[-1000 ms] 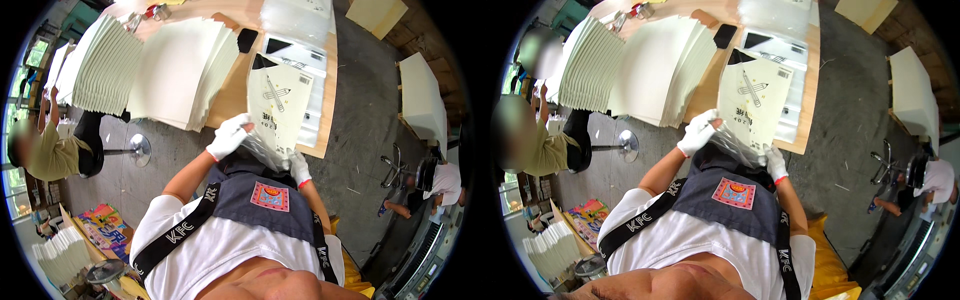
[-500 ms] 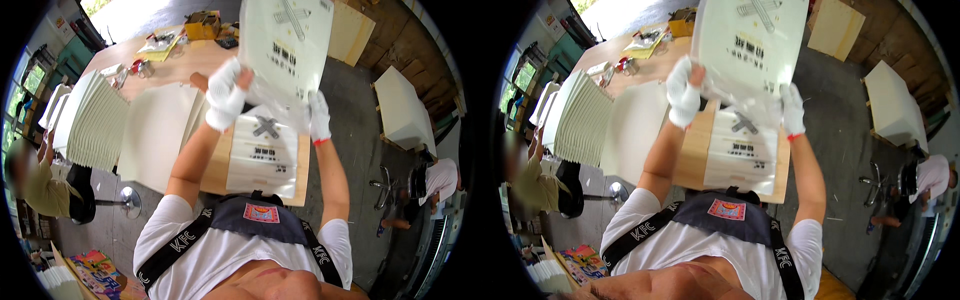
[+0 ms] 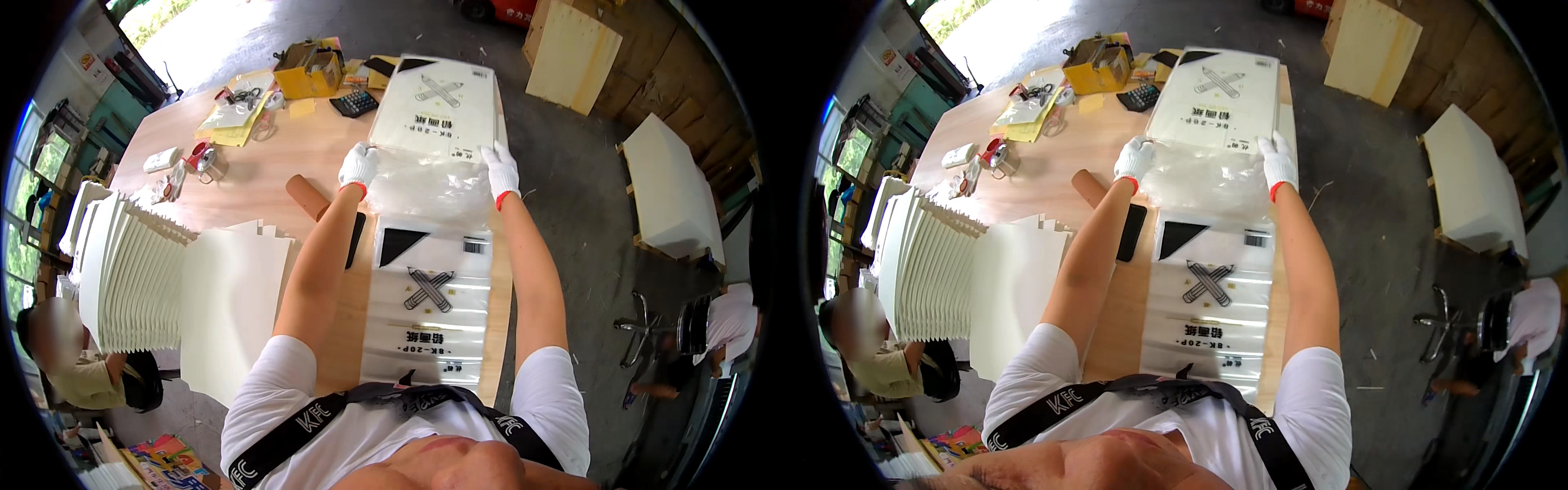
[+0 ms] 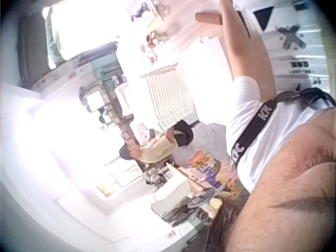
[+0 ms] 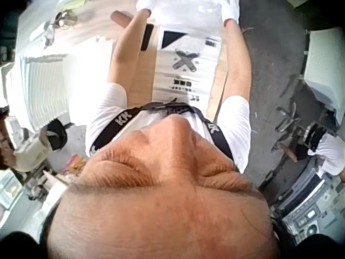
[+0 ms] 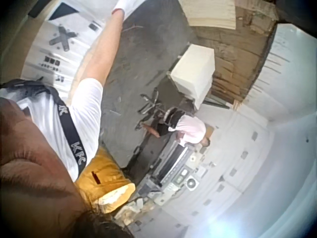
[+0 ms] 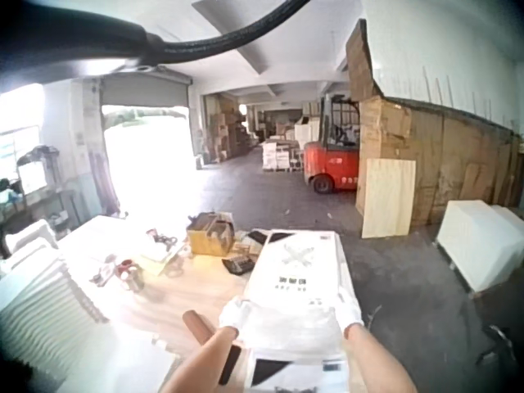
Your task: The person repeatedly picks up stacks of white paper sheets from a table, places them into clear plastic packaging, and stacks the finished packages. The process is continuous and repetitive, with the person handling the paper and plastic bags by hand.
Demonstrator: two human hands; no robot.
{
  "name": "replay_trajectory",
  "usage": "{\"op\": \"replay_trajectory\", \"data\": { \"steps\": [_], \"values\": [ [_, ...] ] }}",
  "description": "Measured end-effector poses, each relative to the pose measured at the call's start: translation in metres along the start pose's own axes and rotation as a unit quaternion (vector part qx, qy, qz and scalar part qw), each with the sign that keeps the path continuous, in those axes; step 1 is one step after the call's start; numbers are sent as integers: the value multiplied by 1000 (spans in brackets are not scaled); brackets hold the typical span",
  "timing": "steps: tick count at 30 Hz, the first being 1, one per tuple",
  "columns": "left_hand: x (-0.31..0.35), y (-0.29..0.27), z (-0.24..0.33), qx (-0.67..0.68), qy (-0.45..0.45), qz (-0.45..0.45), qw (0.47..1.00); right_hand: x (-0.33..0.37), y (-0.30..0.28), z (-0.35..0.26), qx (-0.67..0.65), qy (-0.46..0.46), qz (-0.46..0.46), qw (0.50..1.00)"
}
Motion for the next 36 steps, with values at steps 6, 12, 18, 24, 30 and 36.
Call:
{"op": "replay_trajectory", "data": {
  "steps": [6,12,18,24,30,36],
  "values": [
    [34,11,3,82,20,17,996,41,-20,-20,26,15,34,999],
    [181,-5,-8,262,157,165,938,178,-33,-42,-140,140,-98,975],
    [373,26,-93,47,175,-179,967,414,-113,-14,-119,288,-138,940],
    [472,30,-100,-144,349,-231,897,549,-144,-5,-102,308,-89,942],
    [472,73,-115,-236,315,-320,862,603,-121,-19,-132,304,-106,938],
    [468,80,-124,-208,283,-360,865,629,-118,-28,-120,301,-103,940]
  ]
}}
Point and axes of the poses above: each hand's wrist, its own x-axis away from the middle knuckle, its own y-axis out of the palm, z = x × y, the point moved 6 cm from there along -x, towards the middle knuckle, and after that the axes turned 5 degrees about -y, right-handed, at the moved point
